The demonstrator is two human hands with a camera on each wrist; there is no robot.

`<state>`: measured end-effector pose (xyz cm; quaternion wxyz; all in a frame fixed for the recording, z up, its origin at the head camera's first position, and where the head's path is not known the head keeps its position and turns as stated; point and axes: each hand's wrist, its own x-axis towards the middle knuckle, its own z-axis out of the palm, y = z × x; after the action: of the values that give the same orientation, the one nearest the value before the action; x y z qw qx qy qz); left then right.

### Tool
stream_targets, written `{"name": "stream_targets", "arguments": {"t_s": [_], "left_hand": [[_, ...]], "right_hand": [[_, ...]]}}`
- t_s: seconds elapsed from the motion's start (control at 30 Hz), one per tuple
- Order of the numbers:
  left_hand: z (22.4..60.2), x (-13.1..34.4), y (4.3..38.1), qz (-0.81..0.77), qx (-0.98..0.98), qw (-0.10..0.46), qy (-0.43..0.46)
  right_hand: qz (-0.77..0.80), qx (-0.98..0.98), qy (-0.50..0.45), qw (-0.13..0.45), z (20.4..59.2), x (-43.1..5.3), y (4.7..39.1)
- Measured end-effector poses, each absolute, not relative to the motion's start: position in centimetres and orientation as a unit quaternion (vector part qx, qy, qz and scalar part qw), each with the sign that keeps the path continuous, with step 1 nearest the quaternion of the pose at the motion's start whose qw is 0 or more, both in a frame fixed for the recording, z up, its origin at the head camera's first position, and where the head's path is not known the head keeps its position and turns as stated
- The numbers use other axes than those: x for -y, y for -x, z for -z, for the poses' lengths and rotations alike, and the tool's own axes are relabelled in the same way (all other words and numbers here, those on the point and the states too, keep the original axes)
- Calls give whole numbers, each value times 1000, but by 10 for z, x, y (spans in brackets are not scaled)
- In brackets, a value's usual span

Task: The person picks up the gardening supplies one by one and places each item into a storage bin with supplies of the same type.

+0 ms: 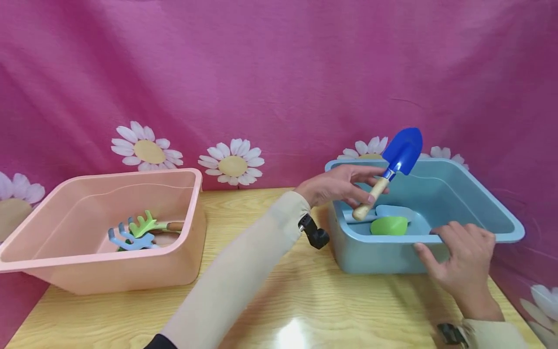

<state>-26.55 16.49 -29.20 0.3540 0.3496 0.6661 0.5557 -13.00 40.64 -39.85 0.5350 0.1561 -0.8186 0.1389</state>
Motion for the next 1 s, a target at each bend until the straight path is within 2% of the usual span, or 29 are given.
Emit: {"name": "stream_targets", "arguments": {"t_s": [0.33,0.53,1.0], "left_hand": [[297,-168,266,-535,-693,340,-342],[300,-164,268,-459,-763,268,-368],[299,-135,271,-567,-742,183,-308]], "right_hand": [[-140,825,-155,525,403,-403,133],[-145,810,-163,544,400,-397,133],[-138,813,-160,542,395,-403,131]]}}
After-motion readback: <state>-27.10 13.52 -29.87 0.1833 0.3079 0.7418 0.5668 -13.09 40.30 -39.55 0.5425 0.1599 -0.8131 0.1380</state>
